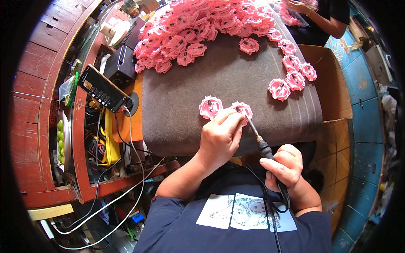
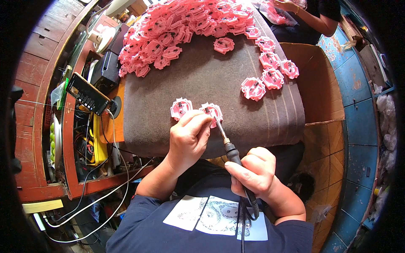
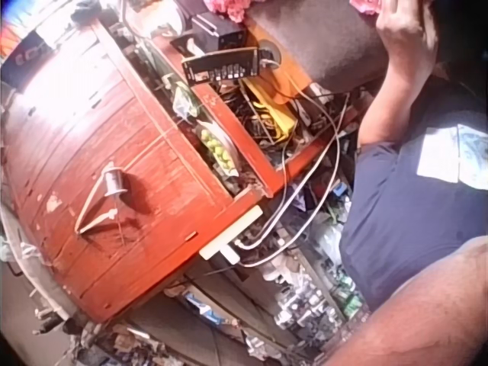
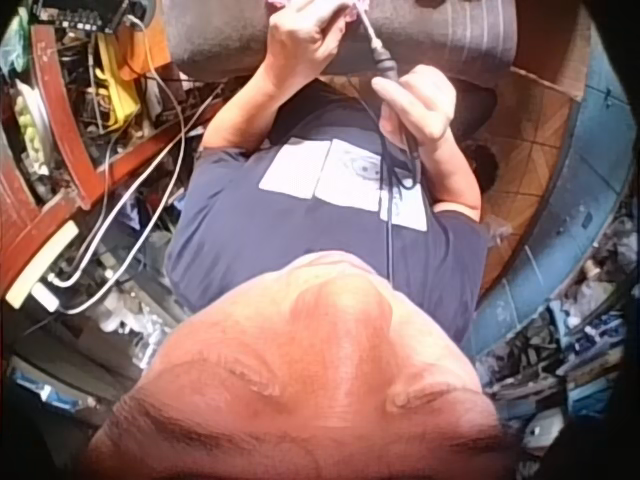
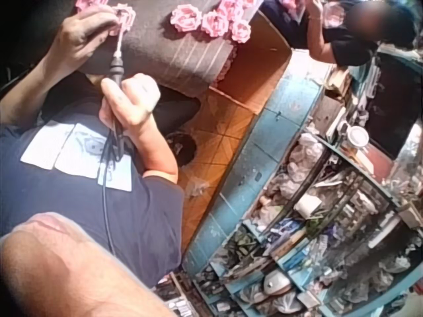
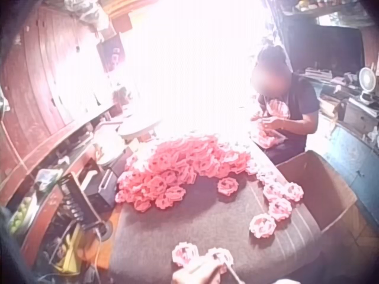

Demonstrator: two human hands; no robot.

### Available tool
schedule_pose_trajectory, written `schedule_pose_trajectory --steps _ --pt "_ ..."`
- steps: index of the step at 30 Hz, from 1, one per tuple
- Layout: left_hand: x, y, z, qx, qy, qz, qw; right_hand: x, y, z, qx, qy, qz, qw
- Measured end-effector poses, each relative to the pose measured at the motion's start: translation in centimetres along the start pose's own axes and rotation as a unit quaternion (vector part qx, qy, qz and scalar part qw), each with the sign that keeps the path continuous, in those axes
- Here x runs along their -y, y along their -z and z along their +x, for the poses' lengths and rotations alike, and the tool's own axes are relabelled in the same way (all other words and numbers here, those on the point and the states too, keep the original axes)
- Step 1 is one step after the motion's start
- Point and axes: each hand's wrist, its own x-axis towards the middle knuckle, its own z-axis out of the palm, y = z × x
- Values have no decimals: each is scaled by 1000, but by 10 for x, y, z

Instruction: The person uses a soldering iron to apply heat to small pink plastic components on a workbench. They pick up individual parts, apply the soldering iron to specific points, and place the finished pieces back on the table. A second person is visible in the background performing similar work.

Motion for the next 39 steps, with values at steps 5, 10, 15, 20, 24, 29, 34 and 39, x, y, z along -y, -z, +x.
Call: schedule_pose_trajectory --steps 5,10,15,20,24,29,34,39 --pt "0 0 0 -3 -1 2 1000 1 1 1 9 -1 -1 1000" --pt "0 0 0 -1 -1 2 1000 1 1 -2 -11 -2 -4 1000" --pt "1 -1 0 -8 -9 9 1000 2 2 -3 -26 -20 0 999" --pt "0 0 1 -8 -7 7 1000 1 1 -4 -32 -26 10 999" --pt "-1 0 1 -6 -5 7 1000 1 0 -5 -34 -28 13 999" --pt "-1 0 1 -6 -4 5 1000 0 -1 -4 -34 -30 17 999" --pt "0 -1 1 -9 -10 6 1000 1 -1 -5 -31 -34 19 999" --pt "0 -1 0 -9 -8 8 1000 1 -1 -5 -32 -36 19 999"
